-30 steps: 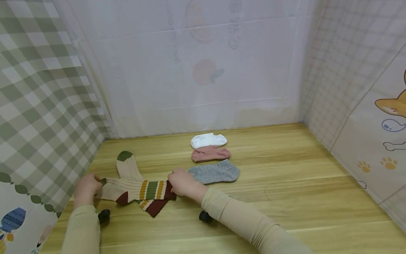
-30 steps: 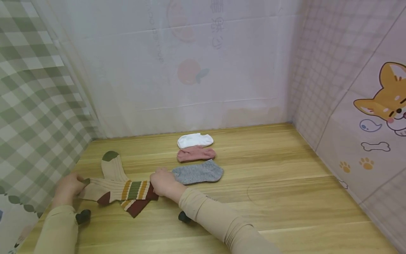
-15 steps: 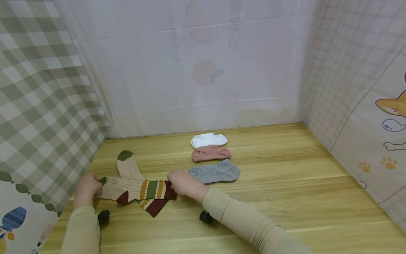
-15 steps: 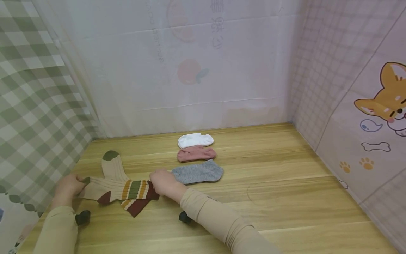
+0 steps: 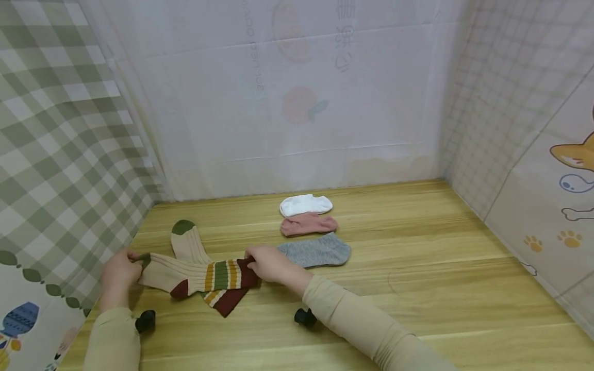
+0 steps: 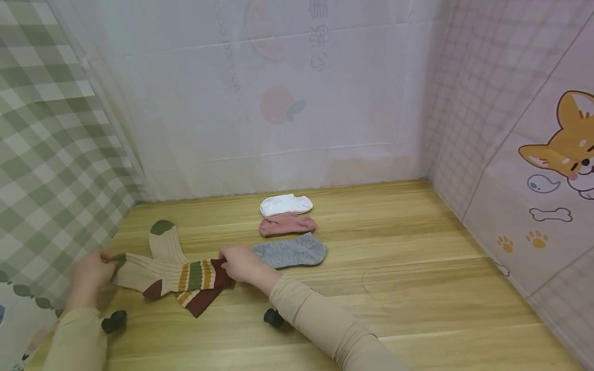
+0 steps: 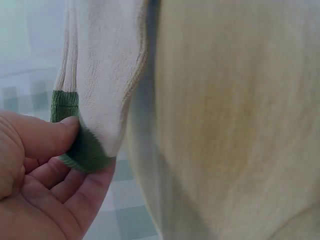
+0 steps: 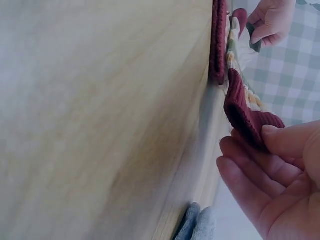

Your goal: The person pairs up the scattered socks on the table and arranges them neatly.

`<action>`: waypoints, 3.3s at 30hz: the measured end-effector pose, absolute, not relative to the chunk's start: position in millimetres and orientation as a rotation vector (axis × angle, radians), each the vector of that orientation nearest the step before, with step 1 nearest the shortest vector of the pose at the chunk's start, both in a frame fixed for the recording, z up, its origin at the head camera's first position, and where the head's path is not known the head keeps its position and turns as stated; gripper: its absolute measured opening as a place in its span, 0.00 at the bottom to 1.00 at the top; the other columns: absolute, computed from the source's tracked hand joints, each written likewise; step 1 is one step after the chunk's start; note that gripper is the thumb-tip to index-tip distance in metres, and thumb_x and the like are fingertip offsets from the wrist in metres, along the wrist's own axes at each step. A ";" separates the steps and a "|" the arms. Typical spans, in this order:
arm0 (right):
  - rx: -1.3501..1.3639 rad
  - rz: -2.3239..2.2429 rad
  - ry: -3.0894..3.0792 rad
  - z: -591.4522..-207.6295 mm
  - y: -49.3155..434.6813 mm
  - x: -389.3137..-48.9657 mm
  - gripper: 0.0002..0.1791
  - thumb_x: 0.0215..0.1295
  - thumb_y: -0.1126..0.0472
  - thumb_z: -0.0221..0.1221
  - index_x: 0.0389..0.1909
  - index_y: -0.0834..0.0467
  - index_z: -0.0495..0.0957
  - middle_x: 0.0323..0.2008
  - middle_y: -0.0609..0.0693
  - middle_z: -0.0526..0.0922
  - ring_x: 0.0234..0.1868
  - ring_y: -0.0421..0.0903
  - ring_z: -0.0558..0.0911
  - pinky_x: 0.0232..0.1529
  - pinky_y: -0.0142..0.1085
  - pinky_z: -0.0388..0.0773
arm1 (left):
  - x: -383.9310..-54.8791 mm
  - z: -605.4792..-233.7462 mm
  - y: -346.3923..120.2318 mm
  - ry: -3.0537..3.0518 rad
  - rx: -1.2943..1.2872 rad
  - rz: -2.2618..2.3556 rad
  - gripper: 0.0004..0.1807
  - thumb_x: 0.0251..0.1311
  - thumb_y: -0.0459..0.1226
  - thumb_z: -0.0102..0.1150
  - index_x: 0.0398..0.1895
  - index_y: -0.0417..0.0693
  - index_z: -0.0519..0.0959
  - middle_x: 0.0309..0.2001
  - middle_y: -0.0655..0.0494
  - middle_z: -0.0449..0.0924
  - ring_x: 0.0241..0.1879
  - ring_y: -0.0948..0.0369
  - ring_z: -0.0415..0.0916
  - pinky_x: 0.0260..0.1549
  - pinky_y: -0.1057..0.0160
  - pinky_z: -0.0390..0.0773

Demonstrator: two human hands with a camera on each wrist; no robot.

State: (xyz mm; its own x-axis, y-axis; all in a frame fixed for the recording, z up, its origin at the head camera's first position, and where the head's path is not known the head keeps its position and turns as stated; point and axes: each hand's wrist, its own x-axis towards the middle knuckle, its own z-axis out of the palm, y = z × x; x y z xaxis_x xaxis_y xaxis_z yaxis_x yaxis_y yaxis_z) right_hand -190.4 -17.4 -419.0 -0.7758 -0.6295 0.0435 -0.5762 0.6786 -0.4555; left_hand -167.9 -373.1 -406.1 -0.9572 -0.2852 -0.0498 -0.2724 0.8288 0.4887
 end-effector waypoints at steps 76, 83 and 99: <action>-0.677 -1.395 2.944 -372.3 197.9 -168.4 0.06 0.71 0.71 0.56 0.46 0.65 0.76 0.42 0.60 0.83 0.41 0.55 0.85 0.34 0.41 0.82 | -143.2 -378.5 -181.0 -2.644 -0.289 -1.481 0.13 0.68 0.29 0.57 0.54 0.39 0.82 0.49 0.44 0.83 0.42 0.55 0.82 0.34 0.67 0.80; -0.694 -1.279 3.007 -370.8 210.4 -159.8 0.06 0.68 0.72 0.58 0.44 0.64 0.78 0.39 0.57 0.84 0.37 0.50 0.84 0.32 0.39 0.81 | -138.8 -383.5 -171.8 -2.670 -0.336 -1.503 0.13 0.67 0.29 0.58 0.53 0.39 0.82 0.48 0.45 0.84 0.42 0.55 0.83 0.35 0.66 0.81; -0.722 -1.153 3.021 -386.3 226.4 -147.0 0.06 0.66 0.71 0.61 0.42 0.62 0.79 0.36 0.50 0.84 0.35 0.44 0.83 0.32 0.36 0.80 | -130.7 -398.3 -159.1 -2.715 -0.501 -1.459 0.09 0.65 0.27 0.60 0.46 0.37 0.84 0.40 0.49 0.86 0.37 0.60 0.81 0.34 0.67 0.79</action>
